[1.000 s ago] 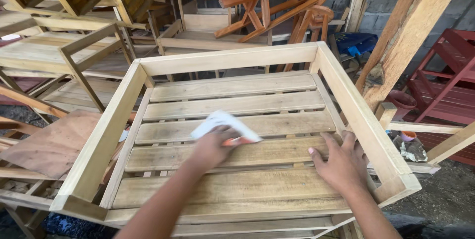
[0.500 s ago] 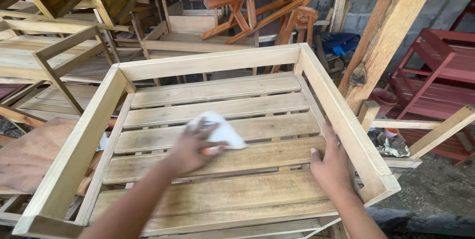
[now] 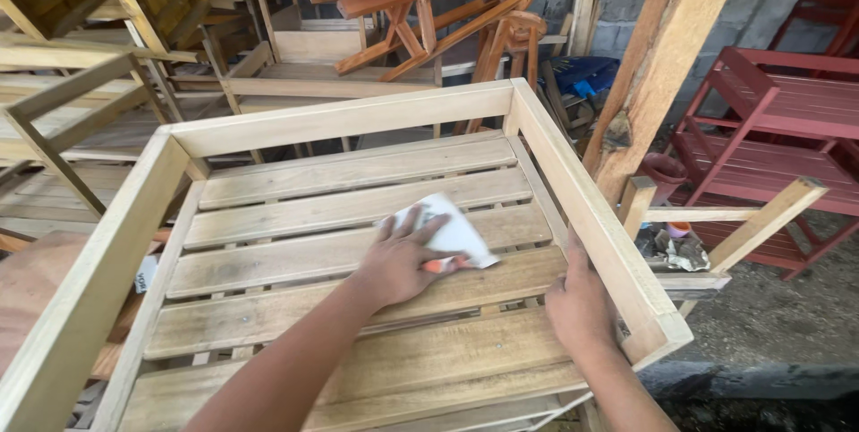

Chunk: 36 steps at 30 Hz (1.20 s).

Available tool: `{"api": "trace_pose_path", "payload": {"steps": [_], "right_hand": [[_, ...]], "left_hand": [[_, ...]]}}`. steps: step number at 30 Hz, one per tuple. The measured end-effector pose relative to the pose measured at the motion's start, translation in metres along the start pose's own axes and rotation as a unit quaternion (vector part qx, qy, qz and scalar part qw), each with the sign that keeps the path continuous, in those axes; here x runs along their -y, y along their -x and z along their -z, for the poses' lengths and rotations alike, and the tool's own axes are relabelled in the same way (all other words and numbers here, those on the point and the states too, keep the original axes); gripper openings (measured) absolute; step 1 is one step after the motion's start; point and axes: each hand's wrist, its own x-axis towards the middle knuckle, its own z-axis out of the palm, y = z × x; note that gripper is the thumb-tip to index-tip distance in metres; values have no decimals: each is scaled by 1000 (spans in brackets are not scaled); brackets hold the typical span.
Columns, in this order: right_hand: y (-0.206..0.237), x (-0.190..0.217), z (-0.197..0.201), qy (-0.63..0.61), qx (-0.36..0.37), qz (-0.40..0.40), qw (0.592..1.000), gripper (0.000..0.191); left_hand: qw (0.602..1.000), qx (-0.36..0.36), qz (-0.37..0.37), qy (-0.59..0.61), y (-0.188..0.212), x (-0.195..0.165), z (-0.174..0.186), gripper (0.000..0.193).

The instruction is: The person sands the slatted top and frame of an unfinished wooden furniture piece using a sheet of sandpaper, rubbing it back and forth across the wooden slats and rails while steadying the frame with the other hand.

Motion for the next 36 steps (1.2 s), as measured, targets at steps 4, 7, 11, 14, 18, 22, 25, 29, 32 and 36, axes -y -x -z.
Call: {"api": "trace_pose_path", "payload": {"steps": [4, 7, 11, 14, 18, 22, 25, 29, 32, 36], "right_hand": [[3, -10, -4, -80, -72, 100, 989, 83], [3, -18, -10, -79, -37, 41, 995, 80], [1, -21, -15, -43, -77, 81, 993, 75], [0, -20, -15, -25, -103, 94, 990, 68], [3, -18, -12, -50, -64, 50, 995, 65], [2, -20, -15, -39, -50, 33, 997, 65], [0, -22, -20, -15, -91, 50, 994, 63], [1, -24, -20, -76, -77, 60, 992, 58], [3, -21, -15, -56, -84, 81, 992, 61], [2, -10, -9, 17, 2, -4, 1000, 71]], "left_hand": [[998, -23, -59, -10, -53, -62, -2, 48], [998, -12, -69, -7, -45, -56, 3, 49], [998, 30, -51, -27, -15, -32, 15, 49], [997, 30, -61, -46, -24, -49, 20, 50], [993, -16, -105, -50, -41, -64, 22, 48], [994, 22, -105, -18, -30, -31, 18, 47], [993, 23, -112, -28, -38, -24, 13, 47], [988, -16, -149, -46, -67, -46, 7, 46], [987, 10, -155, -49, -67, -44, 9, 45], [989, 25, -132, -55, -48, -29, 17, 43]]}}
